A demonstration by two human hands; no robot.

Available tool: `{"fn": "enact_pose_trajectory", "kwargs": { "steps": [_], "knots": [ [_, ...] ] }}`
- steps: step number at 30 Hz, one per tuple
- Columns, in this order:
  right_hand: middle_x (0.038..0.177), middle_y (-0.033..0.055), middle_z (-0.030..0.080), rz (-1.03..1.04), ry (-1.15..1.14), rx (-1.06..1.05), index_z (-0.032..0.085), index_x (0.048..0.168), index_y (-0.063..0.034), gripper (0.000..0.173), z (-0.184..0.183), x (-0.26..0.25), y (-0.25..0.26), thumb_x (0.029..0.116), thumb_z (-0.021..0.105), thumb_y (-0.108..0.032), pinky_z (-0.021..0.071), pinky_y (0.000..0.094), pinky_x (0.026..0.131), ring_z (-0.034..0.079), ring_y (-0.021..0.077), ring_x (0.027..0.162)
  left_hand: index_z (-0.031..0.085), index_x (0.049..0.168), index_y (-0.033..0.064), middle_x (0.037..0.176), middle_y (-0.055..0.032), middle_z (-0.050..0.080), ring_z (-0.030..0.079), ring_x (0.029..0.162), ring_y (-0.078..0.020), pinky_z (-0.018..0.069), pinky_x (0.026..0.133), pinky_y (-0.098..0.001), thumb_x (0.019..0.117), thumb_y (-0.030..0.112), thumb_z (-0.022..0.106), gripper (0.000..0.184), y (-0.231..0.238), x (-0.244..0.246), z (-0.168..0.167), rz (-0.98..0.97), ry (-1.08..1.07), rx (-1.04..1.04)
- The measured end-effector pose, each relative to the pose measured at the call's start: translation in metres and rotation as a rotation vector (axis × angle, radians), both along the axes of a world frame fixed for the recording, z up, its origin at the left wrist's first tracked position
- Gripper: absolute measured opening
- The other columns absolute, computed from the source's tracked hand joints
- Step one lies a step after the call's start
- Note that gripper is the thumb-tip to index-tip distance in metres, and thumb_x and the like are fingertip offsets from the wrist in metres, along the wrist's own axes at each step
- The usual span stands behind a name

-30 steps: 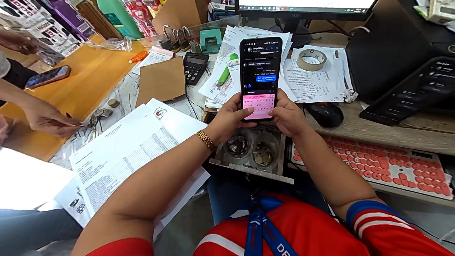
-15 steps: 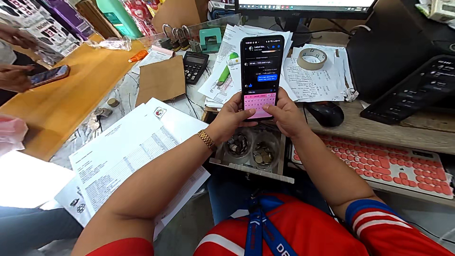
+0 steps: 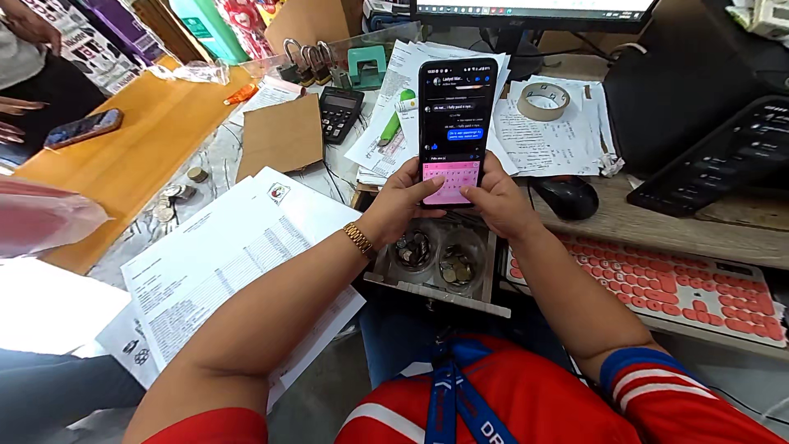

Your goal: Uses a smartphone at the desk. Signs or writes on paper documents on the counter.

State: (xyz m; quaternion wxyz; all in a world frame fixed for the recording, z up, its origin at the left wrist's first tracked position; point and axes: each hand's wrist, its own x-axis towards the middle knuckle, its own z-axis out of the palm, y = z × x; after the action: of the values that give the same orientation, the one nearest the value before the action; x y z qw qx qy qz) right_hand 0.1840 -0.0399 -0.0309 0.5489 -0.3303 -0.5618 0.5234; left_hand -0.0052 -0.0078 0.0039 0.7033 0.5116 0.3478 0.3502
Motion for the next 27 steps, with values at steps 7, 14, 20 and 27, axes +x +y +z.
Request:
{"fn": "enact_pose_trajectory", "kwargs": {
  "steps": [7, 14, 20, 27],
  "knots": [
    [0.128, 0.0036, 0.062, 0.025, 0.014, 0.019, 0.028, 0.147, -0.0047, 0.057, 0.0004, -0.0046, 0.0002, 0.0942, 0.047, 0.007, 0.0565, 0.0293, 0.098, 0.066, 0.0082, 0.112, 0.051, 0.127, 0.0116, 0.108, -0.0039, 0.069, 0.073, 0.091, -0.014, 0.0634, 0.074, -0.0317, 0.106, 0.004, 0.049, 0.022, 0.0008, 0.0016, 0.0029, 0.054, 0.016, -0.025],
    [0.126, 0.0032, 0.063, 0.005, 0.041, -0.006, 0.032, 0.143, -0.0057, 0.058, 0.002, -0.0009, 0.0005, 0.0901, 0.049, 0.011, 0.0571, 0.0295, 0.097, 0.067, 0.009, 0.11, 0.05, 0.135, 0.0156, 0.112, -0.004, 0.07, 0.073, 0.087, -0.0146, 0.0628, 0.069, -0.0298, 0.1061, 0.001, 0.046, 0.032, -0.0039, 0.0001, -0.0014, 0.006, 0.024, 0.022],
    [0.127, 0.0027, 0.062, -0.028, 0.005, 0.013, 0.03, 0.145, -0.0056, 0.061, -0.0008, -0.0022, 0.0022, 0.0912, 0.054, 0.013, 0.0573, 0.0274, 0.097, 0.067, 0.0074, 0.111, 0.048, 0.134, 0.0106, 0.111, -0.0051, 0.068, 0.073, 0.094, -0.0151, 0.0636, 0.077, -0.0326, 0.104, -0.004, 0.048, 0.033, 0.0005, 0.0012, 0.0041, -0.002, -0.002, -0.03],
    [0.125, 0.0016, 0.064, -0.024, 0.021, -0.054, 0.032, 0.144, -0.0068, 0.058, 0.005, -0.0009, -0.0002, 0.0898, 0.045, 0.01, 0.0578, 0.0286, 0.095, 0.068, 0.0068, 0.108, 0.048, 0.135, 0.0109, 0.113, -0.0047, 0.068, 0.073, 0.095, -0.0156, 0.0636, 0.077, -0.0327, 0.1034, -0.006, 0.046, 0.035, -0.0003, 0.0009, 0.0028, -0.015, -0.002, -0.013]
  ]
}}
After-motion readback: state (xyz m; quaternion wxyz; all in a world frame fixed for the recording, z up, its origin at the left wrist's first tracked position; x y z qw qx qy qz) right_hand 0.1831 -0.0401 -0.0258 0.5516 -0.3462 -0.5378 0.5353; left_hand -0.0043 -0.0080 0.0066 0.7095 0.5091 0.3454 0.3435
